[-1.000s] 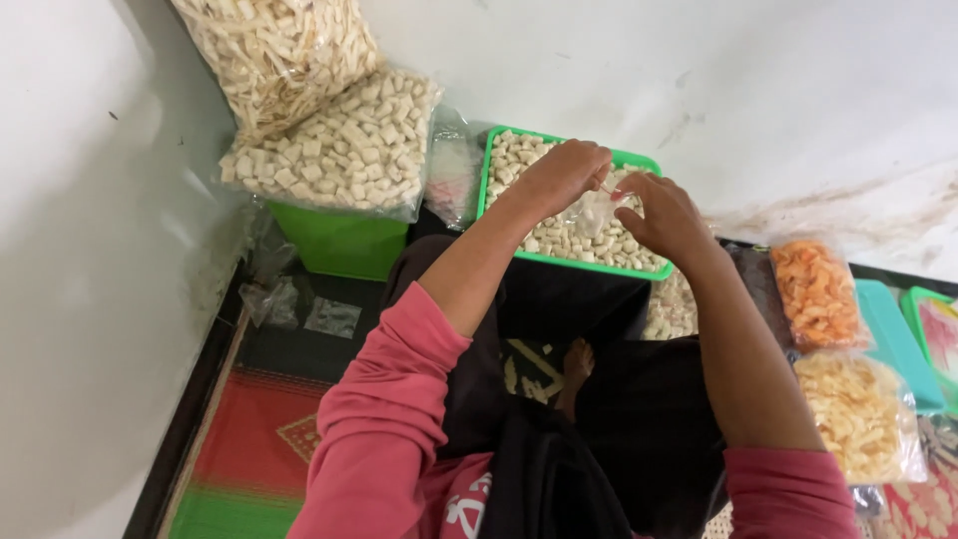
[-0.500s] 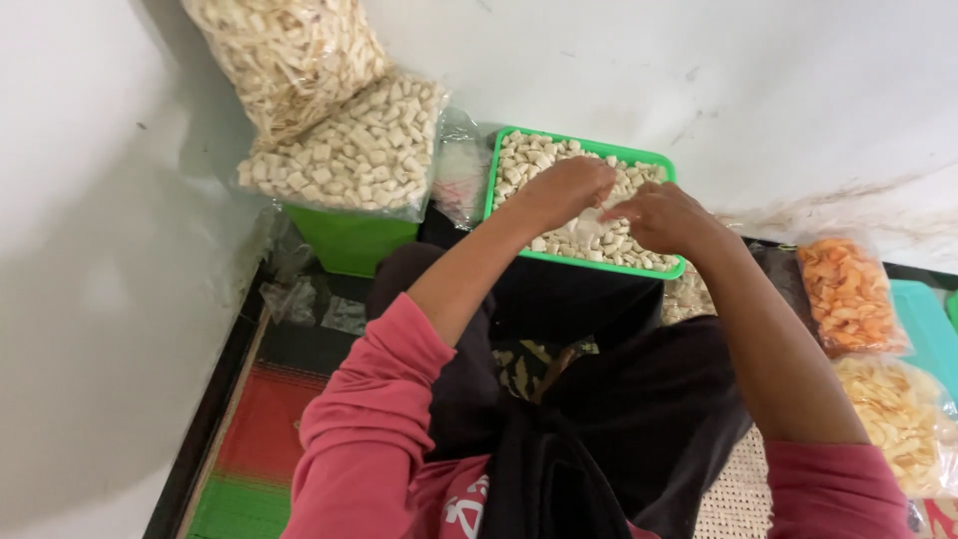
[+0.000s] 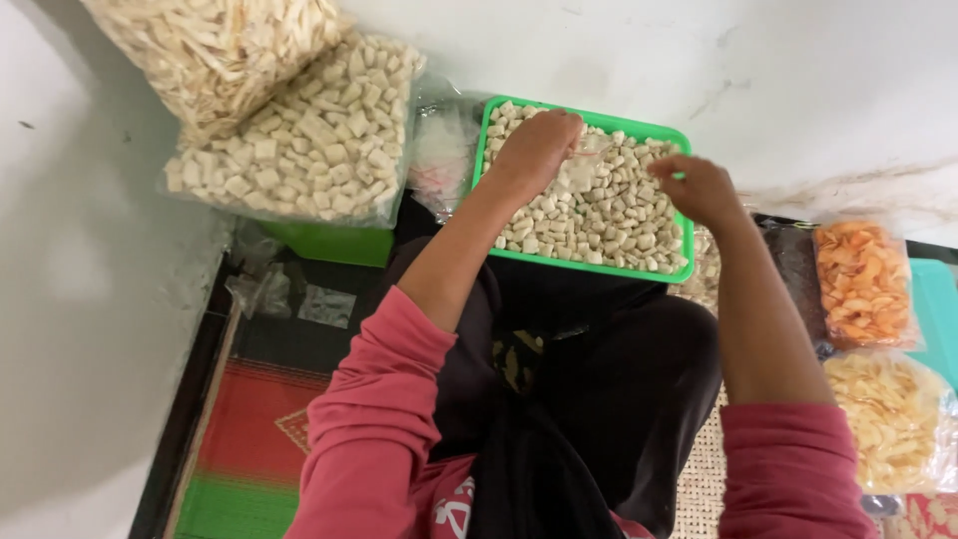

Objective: Manually packaging small snacks into clear plastic bags from a tray while sitting on the floor

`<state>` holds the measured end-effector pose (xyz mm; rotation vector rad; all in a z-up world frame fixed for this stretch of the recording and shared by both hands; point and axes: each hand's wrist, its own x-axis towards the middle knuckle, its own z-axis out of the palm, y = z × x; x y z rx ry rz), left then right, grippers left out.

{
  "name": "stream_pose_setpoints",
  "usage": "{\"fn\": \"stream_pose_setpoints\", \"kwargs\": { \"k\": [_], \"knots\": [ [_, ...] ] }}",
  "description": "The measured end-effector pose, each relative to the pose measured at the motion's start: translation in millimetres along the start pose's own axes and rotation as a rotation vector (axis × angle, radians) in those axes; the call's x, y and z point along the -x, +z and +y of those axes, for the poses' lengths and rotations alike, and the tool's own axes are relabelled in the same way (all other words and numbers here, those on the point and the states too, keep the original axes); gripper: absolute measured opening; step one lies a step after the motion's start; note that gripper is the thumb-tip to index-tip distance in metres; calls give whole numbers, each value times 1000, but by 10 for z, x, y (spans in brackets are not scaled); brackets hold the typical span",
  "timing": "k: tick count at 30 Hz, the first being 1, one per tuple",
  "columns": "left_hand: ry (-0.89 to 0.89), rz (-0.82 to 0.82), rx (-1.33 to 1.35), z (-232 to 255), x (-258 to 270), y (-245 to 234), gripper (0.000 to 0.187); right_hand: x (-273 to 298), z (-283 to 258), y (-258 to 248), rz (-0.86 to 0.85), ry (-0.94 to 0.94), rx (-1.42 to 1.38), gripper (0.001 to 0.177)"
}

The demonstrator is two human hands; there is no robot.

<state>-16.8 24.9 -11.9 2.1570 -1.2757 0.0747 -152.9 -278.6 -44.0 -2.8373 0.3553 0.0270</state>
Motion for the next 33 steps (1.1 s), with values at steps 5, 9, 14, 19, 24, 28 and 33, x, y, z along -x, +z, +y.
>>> {"fn": "stream_pose_setpoints", "kwargs": {
  "k": [5,9,14,19,24,28,33],
  "knots": [
    [-21,25,12,-58,-310,150,15,-486,1046,855,-16,110,163,37],
    [36,-1,29,-209,-533,307,19,-692,1223,1140,-92,122,212,40],
    [43,-28,74,-222,-547,271,18,-434,455,818,-128,204,57,38],
    [50,-70,99,-240,-471,265,15,-378,193,685,-176,166,-23,39],
    [33,-76,92,-310,-426,349,16,-363,-34,631,-100,64,-172,33],
    [45,-19,10,-279,-411,348,13,-315,-555,207,93,2,-287,29],
    [76,30,-95,-233,-474,451,22,-329,-755,73,559,-348,-362,30]
  ]
}}
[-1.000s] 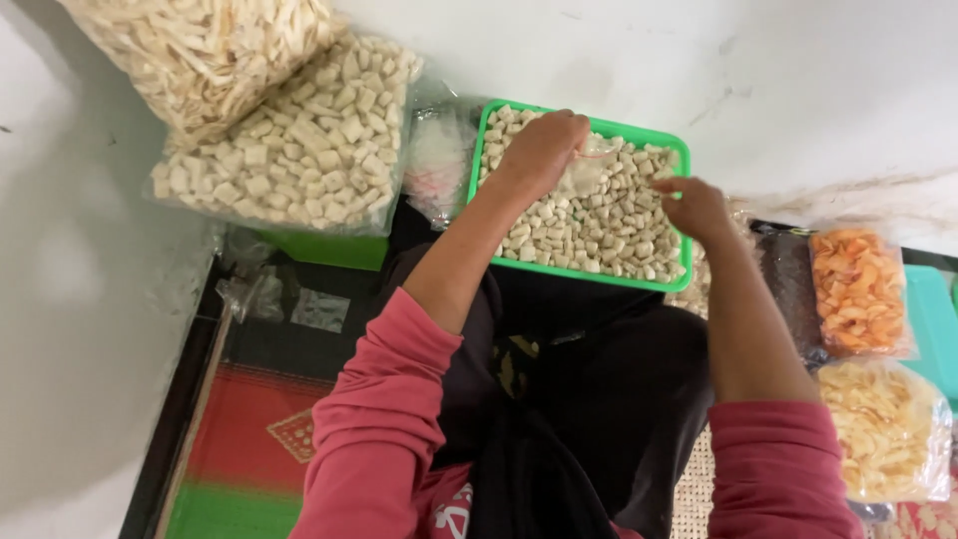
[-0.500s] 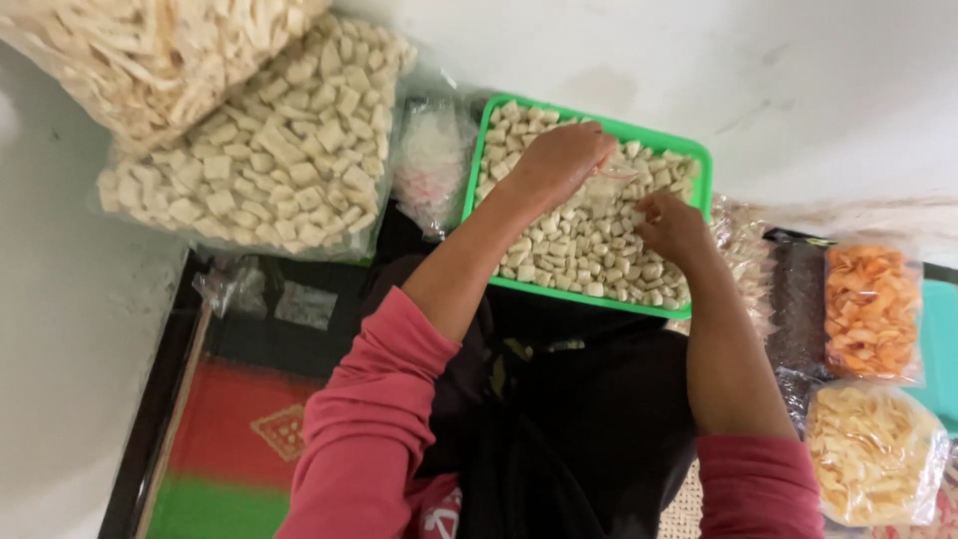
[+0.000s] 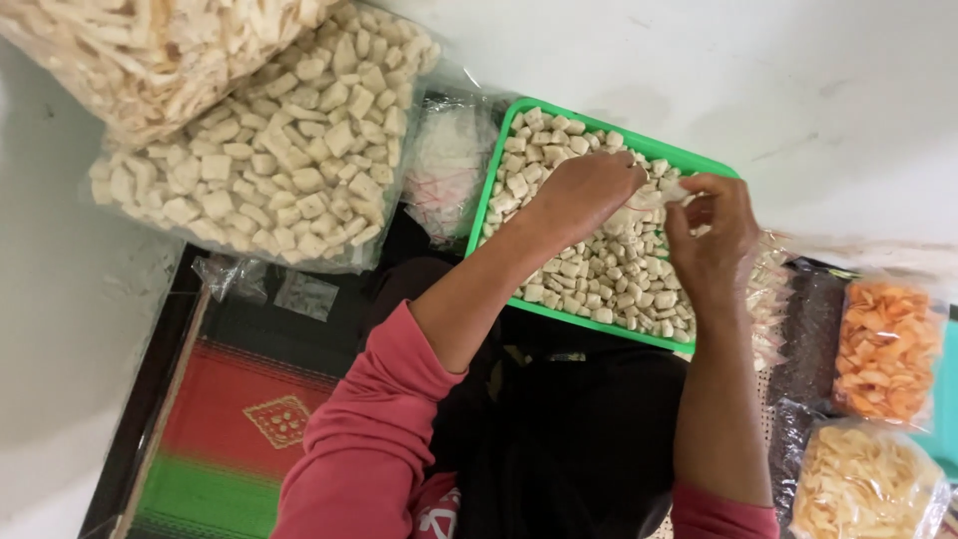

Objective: Manually packaging small snacks into clear plastic bags from a tray while sitting on the floor

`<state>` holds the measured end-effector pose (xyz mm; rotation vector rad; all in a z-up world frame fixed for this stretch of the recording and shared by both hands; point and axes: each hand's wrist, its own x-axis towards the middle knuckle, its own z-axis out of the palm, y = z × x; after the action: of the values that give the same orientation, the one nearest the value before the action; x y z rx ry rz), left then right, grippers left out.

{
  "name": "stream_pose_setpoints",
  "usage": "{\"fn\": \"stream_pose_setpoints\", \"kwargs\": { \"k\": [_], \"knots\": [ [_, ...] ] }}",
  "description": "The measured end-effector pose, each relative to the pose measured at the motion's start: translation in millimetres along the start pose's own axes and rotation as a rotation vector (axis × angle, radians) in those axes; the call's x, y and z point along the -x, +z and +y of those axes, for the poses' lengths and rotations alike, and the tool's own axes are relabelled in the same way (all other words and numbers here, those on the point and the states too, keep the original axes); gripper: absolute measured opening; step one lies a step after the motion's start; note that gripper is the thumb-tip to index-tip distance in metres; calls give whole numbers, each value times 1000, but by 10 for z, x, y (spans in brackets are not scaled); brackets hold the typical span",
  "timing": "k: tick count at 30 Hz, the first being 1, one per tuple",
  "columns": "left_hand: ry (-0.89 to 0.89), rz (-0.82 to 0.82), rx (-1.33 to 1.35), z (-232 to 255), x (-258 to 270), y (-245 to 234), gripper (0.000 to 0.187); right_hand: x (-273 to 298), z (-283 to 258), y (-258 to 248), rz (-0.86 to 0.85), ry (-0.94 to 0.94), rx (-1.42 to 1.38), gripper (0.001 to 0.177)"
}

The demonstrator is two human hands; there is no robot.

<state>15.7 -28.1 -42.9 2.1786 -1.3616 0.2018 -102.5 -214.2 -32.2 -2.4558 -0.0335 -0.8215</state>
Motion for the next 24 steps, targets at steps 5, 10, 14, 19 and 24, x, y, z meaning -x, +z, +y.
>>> {"fn": "stream_pose_setpoints", "kwargs": {
  "k": [5,10,14,19,24],
  "knots": [
    [11,-2,15,14,-114,92,20,-120,-445,-38,-56,-132,113,33],
    [-16,-13,-1,-33,-121,216,20,-106,-361,-18,-111,-145,196,33],
    [-17,-22,16,-30,-125,162,23,-139,-375,-23,-130,-164,235,28],
    [-19,-28,9,-41,-119,170,24,-116,-222,29,-129,-173,215,31],
    [2,-60,59,-77,-118,131,20,-127,-305,58,-157,-152,118,19]
  ]
}}
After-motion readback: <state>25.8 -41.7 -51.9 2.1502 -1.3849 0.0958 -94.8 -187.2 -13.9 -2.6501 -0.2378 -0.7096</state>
